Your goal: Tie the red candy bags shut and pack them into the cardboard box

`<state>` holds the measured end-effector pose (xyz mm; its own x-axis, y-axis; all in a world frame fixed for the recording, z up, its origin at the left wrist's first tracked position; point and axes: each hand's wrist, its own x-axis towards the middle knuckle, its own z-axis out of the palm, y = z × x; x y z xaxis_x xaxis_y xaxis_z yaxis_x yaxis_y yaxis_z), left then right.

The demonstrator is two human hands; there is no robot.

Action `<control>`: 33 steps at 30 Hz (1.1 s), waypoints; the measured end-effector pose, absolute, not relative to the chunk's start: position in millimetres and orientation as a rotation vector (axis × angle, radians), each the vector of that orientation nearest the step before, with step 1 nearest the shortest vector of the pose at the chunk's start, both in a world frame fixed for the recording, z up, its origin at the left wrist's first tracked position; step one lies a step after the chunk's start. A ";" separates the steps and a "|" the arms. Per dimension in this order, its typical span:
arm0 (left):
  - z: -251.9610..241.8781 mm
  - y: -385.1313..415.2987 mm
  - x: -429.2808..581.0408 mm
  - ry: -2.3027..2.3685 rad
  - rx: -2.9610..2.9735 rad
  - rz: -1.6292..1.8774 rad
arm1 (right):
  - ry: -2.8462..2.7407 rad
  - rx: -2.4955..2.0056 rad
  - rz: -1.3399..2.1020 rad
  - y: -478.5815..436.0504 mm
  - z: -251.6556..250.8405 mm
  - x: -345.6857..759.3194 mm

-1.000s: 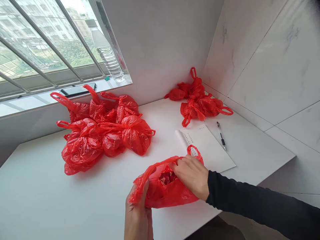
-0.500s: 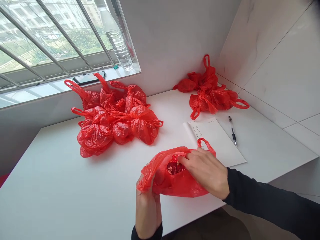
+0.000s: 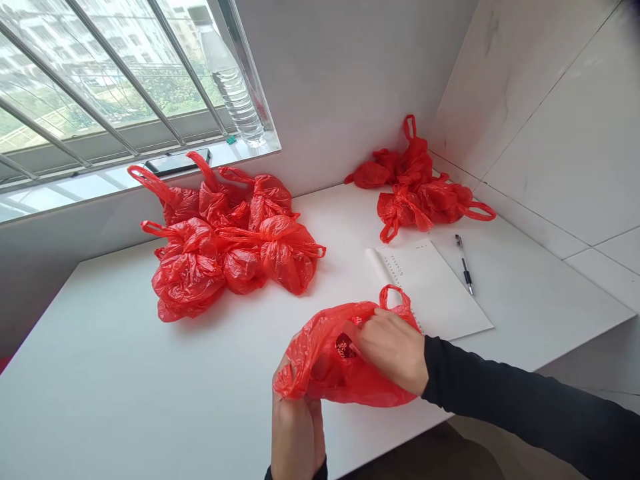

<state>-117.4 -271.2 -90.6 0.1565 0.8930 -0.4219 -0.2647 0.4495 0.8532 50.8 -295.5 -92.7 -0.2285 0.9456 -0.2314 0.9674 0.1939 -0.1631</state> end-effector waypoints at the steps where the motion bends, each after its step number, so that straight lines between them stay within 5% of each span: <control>1: -91.4 -271.0 -118.3 1.121 0.696 0.939 | 2.374 1.912 -0.419 -295.6 -92.8 52.0; 14: -82.2 -272.6 -114.0 1.182 0.647 0.974 | 2.438 2.105 -0.820 -308.3 -73.4 66.8; 24: -77.0 -274.1 -111.2 1.232 0.624 0.964 | 2.426 2.088 -0.566 -313.1 -82.8 60.7; 33: -80.1 -274.9 -113.4 1.163 0.686 0.967 | 2.395 2.065 -0.723 -307.8 -81.2 59.6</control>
